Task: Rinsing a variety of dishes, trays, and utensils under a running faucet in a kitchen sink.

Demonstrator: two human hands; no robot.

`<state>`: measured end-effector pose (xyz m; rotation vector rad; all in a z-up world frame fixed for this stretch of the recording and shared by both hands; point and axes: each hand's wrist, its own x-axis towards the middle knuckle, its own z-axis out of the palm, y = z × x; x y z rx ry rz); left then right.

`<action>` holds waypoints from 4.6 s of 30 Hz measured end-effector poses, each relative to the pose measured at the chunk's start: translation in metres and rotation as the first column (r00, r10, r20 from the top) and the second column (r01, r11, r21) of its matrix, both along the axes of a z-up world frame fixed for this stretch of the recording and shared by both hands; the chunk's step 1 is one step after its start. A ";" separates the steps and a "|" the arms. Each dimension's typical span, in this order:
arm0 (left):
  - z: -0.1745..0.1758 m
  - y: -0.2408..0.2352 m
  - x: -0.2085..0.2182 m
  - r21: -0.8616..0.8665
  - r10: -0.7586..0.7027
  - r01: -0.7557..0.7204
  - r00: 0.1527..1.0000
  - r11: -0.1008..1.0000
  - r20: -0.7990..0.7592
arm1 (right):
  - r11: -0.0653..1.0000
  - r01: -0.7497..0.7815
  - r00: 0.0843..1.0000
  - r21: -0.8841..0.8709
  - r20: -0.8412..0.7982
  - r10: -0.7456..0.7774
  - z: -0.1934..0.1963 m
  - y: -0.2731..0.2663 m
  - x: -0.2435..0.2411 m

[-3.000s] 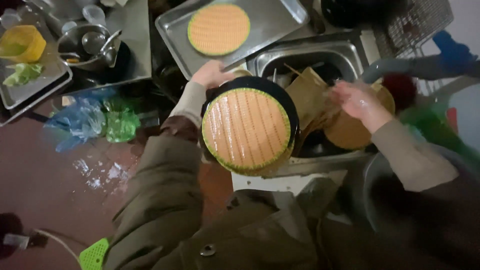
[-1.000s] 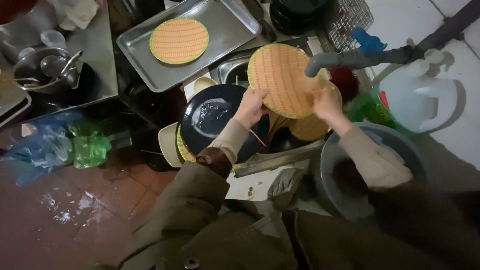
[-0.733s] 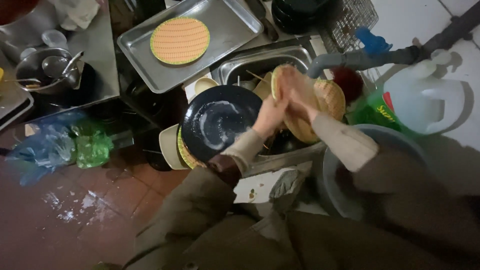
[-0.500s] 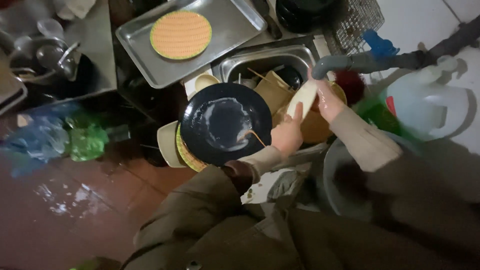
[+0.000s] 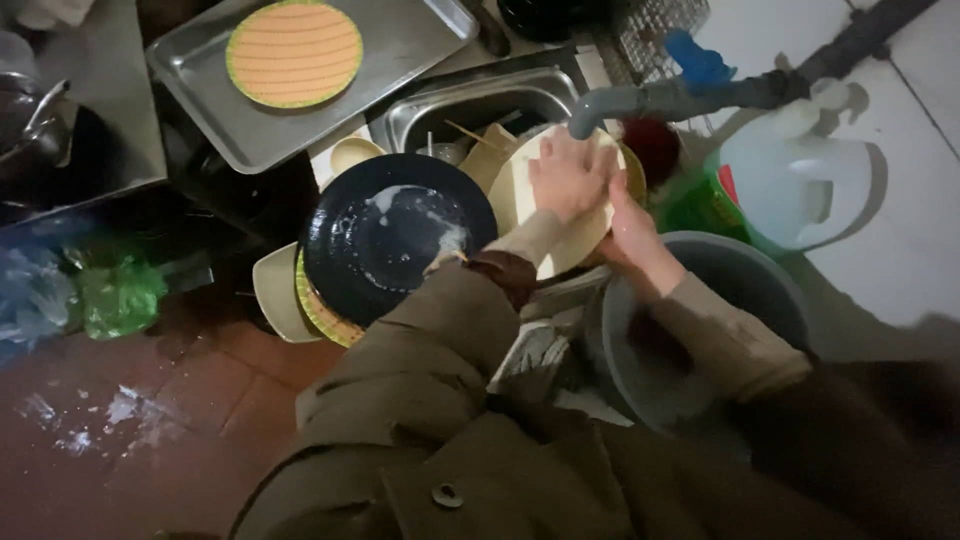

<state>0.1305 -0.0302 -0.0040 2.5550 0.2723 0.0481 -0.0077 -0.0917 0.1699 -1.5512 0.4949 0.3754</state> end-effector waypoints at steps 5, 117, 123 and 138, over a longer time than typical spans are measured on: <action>-0.054 0.000 0.057 -0.190 0.241 -0.236 0.970 0.953 0.008 | 0.966 -0.138 0.990 -0.217 -0.057 0.129 -0.045 -0.036 0.047; 0.027 0.214 -0.086 -0.853 -0.053 -0.326 0.924 0.408 -0.378 | 0.864 -0.359 0.930 -0.353 -0.064 0.361 -0.154 -0.116 0.157; -0.014 0.218 -0.056 -0.922 0.102 -0.164 0.985 0.352 -0.137 | 0.891 -0.338 0.936 -0.303 -0.012 0.351 -0.121 -0.059 0.126; -0.008 0.057 -0.102 0.151 -0.419 0.393 0.879 0.907 0.226 | 0.994 -0.020 0.999 -0.106 0.046 0.025 -0.195 -0.002 0.172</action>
